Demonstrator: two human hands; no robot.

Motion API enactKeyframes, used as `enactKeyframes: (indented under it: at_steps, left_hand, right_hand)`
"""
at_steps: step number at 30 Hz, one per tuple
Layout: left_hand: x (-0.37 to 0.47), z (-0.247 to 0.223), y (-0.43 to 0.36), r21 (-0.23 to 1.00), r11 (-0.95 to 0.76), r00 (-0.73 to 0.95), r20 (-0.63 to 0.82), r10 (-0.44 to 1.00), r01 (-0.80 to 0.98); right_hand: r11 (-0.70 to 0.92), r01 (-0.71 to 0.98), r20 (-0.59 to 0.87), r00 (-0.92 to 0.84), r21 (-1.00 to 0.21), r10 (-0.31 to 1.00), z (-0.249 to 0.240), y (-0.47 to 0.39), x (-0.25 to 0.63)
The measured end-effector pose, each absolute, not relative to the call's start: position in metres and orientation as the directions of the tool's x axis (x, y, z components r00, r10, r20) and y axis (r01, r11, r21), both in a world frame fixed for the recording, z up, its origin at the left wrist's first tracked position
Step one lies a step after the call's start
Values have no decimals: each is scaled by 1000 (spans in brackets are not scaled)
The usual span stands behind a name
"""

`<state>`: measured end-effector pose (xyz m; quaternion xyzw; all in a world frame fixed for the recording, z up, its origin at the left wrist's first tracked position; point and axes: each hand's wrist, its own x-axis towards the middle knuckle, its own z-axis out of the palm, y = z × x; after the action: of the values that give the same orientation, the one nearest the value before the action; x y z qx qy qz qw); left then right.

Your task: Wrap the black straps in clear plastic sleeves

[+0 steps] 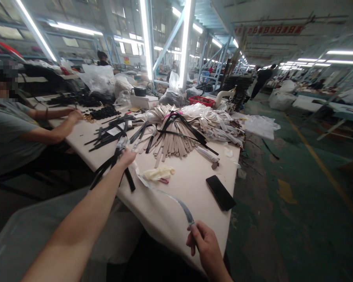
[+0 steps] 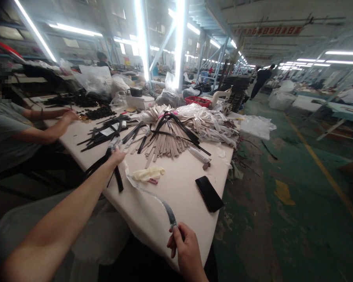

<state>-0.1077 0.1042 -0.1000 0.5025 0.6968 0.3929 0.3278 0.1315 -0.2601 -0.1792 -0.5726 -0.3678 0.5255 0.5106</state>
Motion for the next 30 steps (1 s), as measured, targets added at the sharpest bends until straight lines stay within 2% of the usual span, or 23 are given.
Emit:
enactKeyframes:
  at_steps: [2,4,5,6,7,8,9,10,11,13,16,19,24,26,28,30]
  left_hand:
    - [-108,-104,87,849,85,-282,77,956,521]
    - [-102,-124,44,826,37,-234,116,965,563]
    - [-96,-138,15,806,44,-161,65,985,591]
    - [-90,-154,-18,804,97,-47,-86,995,586]
    - [-82,-169,-52,814,199,99,-299,949,546]
    - [-74,-183,-84,817,337,239,-484,841,469]
    - [-65,-193,-113,799,486,357,-595,720,353]
    - [-55,-199,-137,777,597,449,-614,649,200]
    - [-46,-202,-154,755,655,501,-583,640,41]
    - [-30,-198,-167,706,666,456,-523,720,-241]
    - [-15,-188,-159,717,546,215,-506,835,-433]
    - [-5,-188,-156,749,500,109,-507,855,-435]
    - [3,-199,-167,712,637,238,-591,771,-295]
    - [0,-197,-160,694,626,254,-573,779,-356]
    - [-2,-195,-151,700,539,198,-511,836,-468]
    - [-2,-196,-149,699,508,164,-499,851,-503]
  right_hand:
    - [-235,-142,-258,169,-962,951,-187,-254,130]
    - [-262,-157,-284,145,-952,948,-196,-251,130]
    - [-275,-160,-296,129,-948,946,-200,-250,130]
    - [-287,-160,-307,112,-944,945,-203,-249,130]
    - [-297,-159,-314,96,-941,945,-204,-248,130]
    - [-305,-157,-320,78,-939,944,-205,-247,129]
    - [-312,-151,-324,55,-938,945,-205,-245,127]
    - [-319,-143,-326,29,-937,945,-205,-243,125]
    - [-326,-132,-329,1,-936,944,-204,-242,122]
    - [-336,-88,-333,-46,-938,942,-203,-239,114]
    - [-365,-12,-361,-117,-931,925,-204,-237,102]
    - [-390,27,-390,-150,-920,909,-206,-233,97]
    - [-295,63,-296,-20,-954,955,-203,-213,99]
    - [-337,8,-337,-88,-941,937,-202,-210,101]
    - [-403,-37,-391,-180,-914,903,-202,-209,101]
    - [-417,-36,-405,-175,-908,897,-202,-209,99]
